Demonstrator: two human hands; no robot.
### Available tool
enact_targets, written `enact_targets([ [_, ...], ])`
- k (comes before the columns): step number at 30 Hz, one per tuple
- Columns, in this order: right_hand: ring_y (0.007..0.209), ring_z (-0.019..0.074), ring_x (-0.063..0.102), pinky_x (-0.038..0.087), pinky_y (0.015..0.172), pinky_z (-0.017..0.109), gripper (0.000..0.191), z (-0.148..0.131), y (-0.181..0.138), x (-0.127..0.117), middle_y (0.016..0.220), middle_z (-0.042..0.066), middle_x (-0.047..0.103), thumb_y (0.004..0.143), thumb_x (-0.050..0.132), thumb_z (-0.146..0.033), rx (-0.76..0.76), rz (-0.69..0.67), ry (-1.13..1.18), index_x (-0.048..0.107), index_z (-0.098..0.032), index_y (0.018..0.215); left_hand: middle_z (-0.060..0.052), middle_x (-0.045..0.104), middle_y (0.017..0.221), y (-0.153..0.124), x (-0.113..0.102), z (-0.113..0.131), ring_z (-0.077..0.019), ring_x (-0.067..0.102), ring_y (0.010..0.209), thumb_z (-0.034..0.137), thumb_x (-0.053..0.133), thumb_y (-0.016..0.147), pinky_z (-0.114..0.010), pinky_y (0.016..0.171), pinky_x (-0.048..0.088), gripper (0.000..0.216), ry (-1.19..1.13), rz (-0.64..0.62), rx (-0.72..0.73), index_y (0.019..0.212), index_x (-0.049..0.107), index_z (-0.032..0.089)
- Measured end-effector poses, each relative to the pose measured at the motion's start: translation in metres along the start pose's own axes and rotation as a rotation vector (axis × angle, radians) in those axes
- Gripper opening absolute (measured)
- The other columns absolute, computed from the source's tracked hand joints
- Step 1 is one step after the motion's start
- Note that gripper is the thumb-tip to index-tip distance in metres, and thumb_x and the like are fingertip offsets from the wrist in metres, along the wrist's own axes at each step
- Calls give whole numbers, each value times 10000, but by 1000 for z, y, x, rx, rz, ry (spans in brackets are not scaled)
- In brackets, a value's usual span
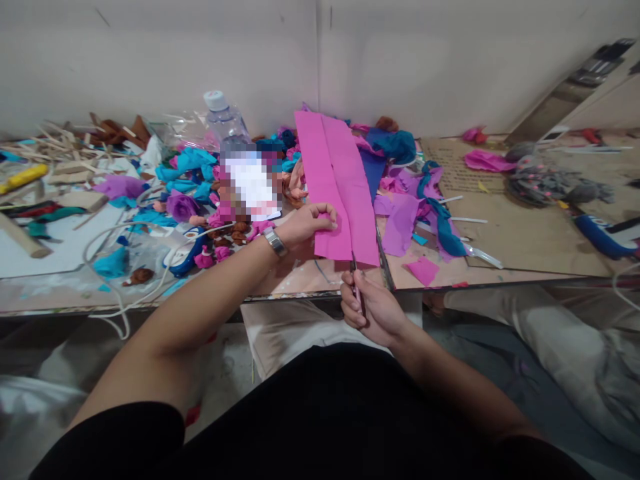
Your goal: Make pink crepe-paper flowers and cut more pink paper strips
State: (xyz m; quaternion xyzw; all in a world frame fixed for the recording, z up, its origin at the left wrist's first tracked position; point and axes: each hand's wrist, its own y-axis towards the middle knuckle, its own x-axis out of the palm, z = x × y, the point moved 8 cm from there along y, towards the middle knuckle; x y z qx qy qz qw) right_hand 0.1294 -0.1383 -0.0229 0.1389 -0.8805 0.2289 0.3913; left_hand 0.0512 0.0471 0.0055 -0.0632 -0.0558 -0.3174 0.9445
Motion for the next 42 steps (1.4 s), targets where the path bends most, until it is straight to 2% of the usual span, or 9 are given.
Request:
enact_targets([
  [10, 372, 65, 393, 262, 394, 198, 343, 1, 1, -1, 591, -102, 504, 1022, 652, -534, -17, 11, 10, 480, -247, 952, -33, 688, 904, 4, -7, 6, -114, 566, 714, 331, 734, 717, -250, 674, 414, 246, 216, 29, 69, 856, 625, 160],
  [15, 373, 64, 395, 254, 396, 197, 366, 4, 1, 0, 591, -105, 512, 999, 685, -542, -32, -7, 28, 473, -247, 950, -87, 738, 1025, -7, -8, 35, -198, 630, 835, 507, 476, 1013, -331, 803, 463, 437, 953, 146, 267, 1163, 693, 159],
  [18, 373, 64, 394, 249, 393, 196, 382, 5, -1, 0, 589, -107, 509, 990, 694, -548, -34, -23, 40, 464, -247, 944, -101, 756, 999, -15, -2, 47, -245, 698, 889, 498, 324, 1088, -355, 827, 486, 521, 1276, 172, 211, 1293, 675, 173],
  [24, 372, 63, 392, 259, 390, 195, 397, 7, -8, -5, 589, -107, 512, 978, 699, -574, -37, -10, 45, 483, -242, 959, -139, 765, 1046, -35, 23, 76, -330, 752, 943, 255, 403, 1023, -429, 804, 533, 457, 1813, 180, 60, 1426, 616, 214],
  [27, 375, 66, 401, 281, 396, 193, 404, 12, -12, -6, 593, -108, 516, 972, 701, -583, -24, -16, 51, 481, -245, 962, -137, 754, 1142, -55, 45, 71, -302, 742, 1018, 159, 433, 963, -429, 872, 557, 486, 1839, -45, 71, 1415, 610, 191],
  [31, 374, 66, 400, 293, 396, 189, 423, 23, -21, -9, 585, -110, 517, 965, 698, -606, 5, -14, 61, 483, -242, 978, -204, 590, 1482, -97, 82, 54, -353, 558, 1385, 191, 571, 867, -502, 1167, 474, 727, 1690, -204, 316, 1578, 448, 105],
  [36, 369, 62, 407, 290, 384, 181, 454, 35, -33, -12, 577, -103, 529, 951, 708, -622, 15, -18, 54, 479, -230, 957, -189, 357, 1709, -126, 101, 9, -389, 302, 1600, 276, 629, 910, -565, 1292, 345, 909, 1516, -56, 407, 1702, 205, 132],
  [39, 366, 61, 410, 290, 381, 177, 469, 37, -36, -14, 573, -101, 529, 942, 714, -635, 8, -13, 42, 476, -230, 951, -188, 434, 1659, -130, 103, -3, -393, 379, 1558, 261, 662, 901, -571, 1271, 367, 926, 1430, 140, 516, 1707, 215, 171],
  [42, 369, 61, 412, 289, 383, 178, 461, 37, -36, -17, 578, -97, 531, 950, 708, -627, -4, 7, 36, 475, -229, 951, -182, 521, 1595, -131, 103, -8, -390, 456, 1505, 290, 679, 931, -570, 1237, 403, 850, 1400, 207, 596, 1687, 299, 206],
])
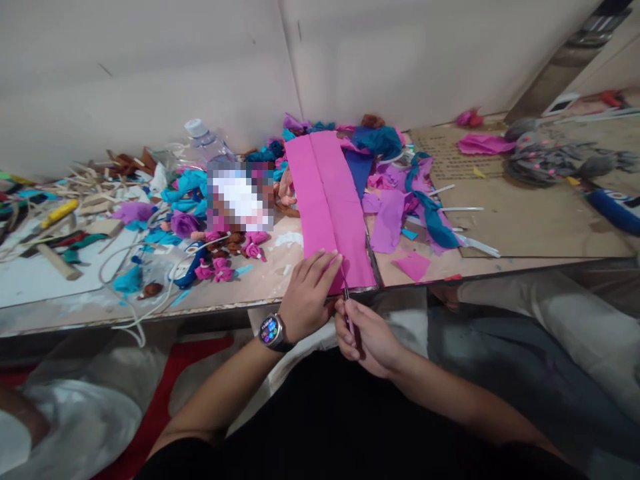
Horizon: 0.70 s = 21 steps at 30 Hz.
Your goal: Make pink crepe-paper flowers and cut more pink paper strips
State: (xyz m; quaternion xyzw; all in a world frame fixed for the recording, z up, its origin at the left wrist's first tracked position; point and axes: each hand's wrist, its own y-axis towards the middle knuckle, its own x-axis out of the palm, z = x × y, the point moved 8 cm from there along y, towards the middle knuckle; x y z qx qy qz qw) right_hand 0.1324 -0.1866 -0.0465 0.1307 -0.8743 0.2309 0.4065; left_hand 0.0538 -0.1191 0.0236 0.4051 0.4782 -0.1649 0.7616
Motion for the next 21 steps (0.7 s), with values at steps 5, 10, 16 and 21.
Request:
enact_targets([
  [5, 369, 63, 413, 285, 382, 177, 444, 0, 0, -1, 579, -94, 533, 960, 704, -610, -7, -4, 14, 479, -228, 953, -142, 640, 1472, -4, -7, -2, -331, 543, 1447, 153, 613, 934, -547, 1206, 454, 712, -65, 110, 47, 1617, 440, 255],
  [10, 366, 62, 408, 286, 383, 176, 421, 6, -1, -1, 581, -99, 534, 969, 702, -592, 20, -11, 41, 490, -227, 971, -119, 701, 1395, -7, -7, -8, -298, 592, 1399, 136, 607, 932, -527, 1180, 488, 583, -90, 150, 35, 1503, 581, 251],
  [16, 371, 65, 413, 283, 395, 188, 411, 7, -1, -2, 592, -92, 538, 980, 684, -595, 32, -11, 68, 523, -220, 1029, -52, 801, 1201, -11, -7, -6, -243, 696, 1242, 97, 643, 944, -500, 1138, 514, 377, -98, 214, 102, 1271, 720, 268],
  [21, 368, 67, 410, 280, 396, 194, 399, 3, -2, -2, 589, -90, 539, 991, 667, -590, 36, -13, 64, 531, -218, 1030, -50, 808, 1181, -13, -6, -5, -244, 716, 1193, 110, 665, 941, -483, 1073, 566, 358, -104, 226, 101, 1253, 727, 277],
])
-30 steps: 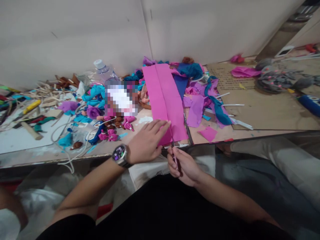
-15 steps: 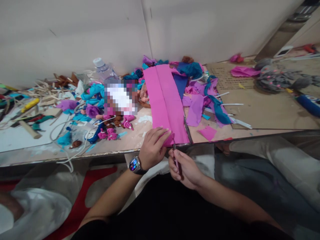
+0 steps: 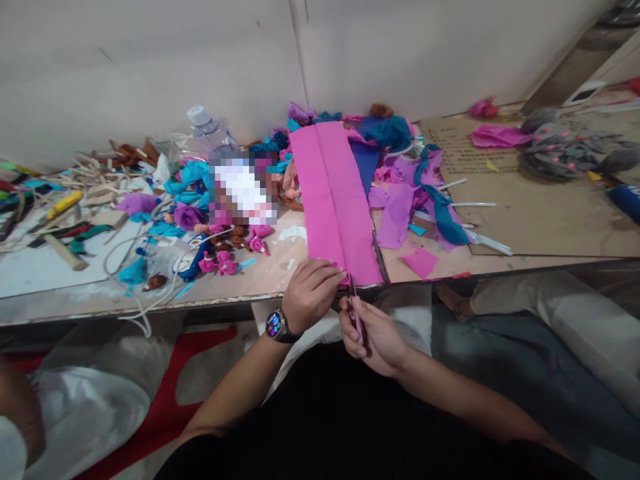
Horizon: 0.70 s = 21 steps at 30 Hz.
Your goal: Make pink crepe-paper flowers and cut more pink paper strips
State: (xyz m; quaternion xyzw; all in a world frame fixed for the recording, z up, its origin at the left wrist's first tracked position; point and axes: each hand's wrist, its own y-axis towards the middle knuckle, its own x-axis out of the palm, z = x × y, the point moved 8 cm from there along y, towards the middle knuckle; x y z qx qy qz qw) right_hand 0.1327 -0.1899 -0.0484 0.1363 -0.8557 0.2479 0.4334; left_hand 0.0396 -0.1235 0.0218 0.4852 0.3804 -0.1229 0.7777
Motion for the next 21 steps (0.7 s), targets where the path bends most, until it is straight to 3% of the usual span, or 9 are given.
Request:
enact_targets([
  [13, 359, 73, 416, 264, 380, 203, 408, 9, -1, 13, 586, -98, 538, 1001, 641, -617, 61, -15, 62, 531, -226, 1042, -63, 805, 1092, 0, -1, -2, -231, 716, 1119, 125, 662, 955, -454, 1023, 592, 280, -20, 29, -35, 1191, 744, 251],
  [21, 367, 72, 421, 247, 385, 205, 400, 0, 5, 14, 592, -97, 536, 1005, 639, -611, 33, 9, 57, 531, -227, 1027, -68, 808, 1100, -2, 1, -5, -238, 731, 1105, 180, 647, 985, -466, 1020, 607, 241, -16, 3, -70, 1181, 761, 260],
])
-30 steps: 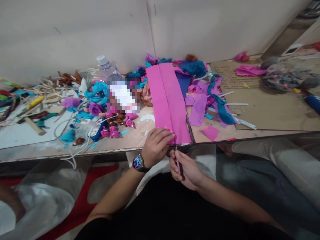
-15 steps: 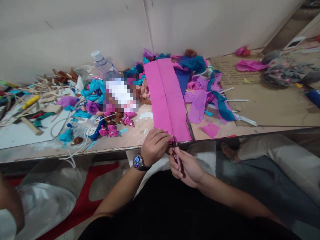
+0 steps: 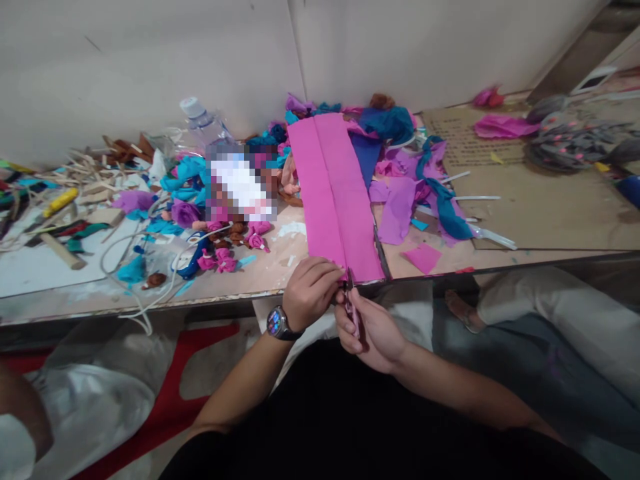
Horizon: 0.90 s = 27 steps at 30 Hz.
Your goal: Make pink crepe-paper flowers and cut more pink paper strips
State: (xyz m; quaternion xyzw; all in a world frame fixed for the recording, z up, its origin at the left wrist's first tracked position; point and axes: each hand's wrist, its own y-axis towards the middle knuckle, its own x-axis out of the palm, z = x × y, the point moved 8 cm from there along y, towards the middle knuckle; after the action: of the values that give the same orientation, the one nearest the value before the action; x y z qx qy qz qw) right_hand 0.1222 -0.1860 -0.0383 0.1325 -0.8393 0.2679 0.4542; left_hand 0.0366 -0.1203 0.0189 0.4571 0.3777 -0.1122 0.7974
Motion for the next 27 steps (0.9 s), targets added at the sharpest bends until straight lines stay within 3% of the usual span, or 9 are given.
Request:
enact_targets([
  [18, 350, 55, 408, 261, 376, 179, 464, -4, 4, -8, 572, -106, 533, 935, 733, -629, -33, 34, -49, 517, -219, 966, -60, 797, 1116, -2, -4, 6, -230, 726, 1099, 111, 682, 941, -449, 991, 623, 344, -12, 36, 81, 1247, 719, 265],
  [27, 343, 53, 399, 275, 366, 172, 458, -6, 2, -9, 574, -109, 531, 939, 726, -624, -41, 28, -65, 511, -222, 980, -80, 791, 1090, -1, -6, 10, -233, 712, 1080, 64, 723, 896, -431, 983, 619, 343, -1, 80, 127, 1211, 716, 199],
])
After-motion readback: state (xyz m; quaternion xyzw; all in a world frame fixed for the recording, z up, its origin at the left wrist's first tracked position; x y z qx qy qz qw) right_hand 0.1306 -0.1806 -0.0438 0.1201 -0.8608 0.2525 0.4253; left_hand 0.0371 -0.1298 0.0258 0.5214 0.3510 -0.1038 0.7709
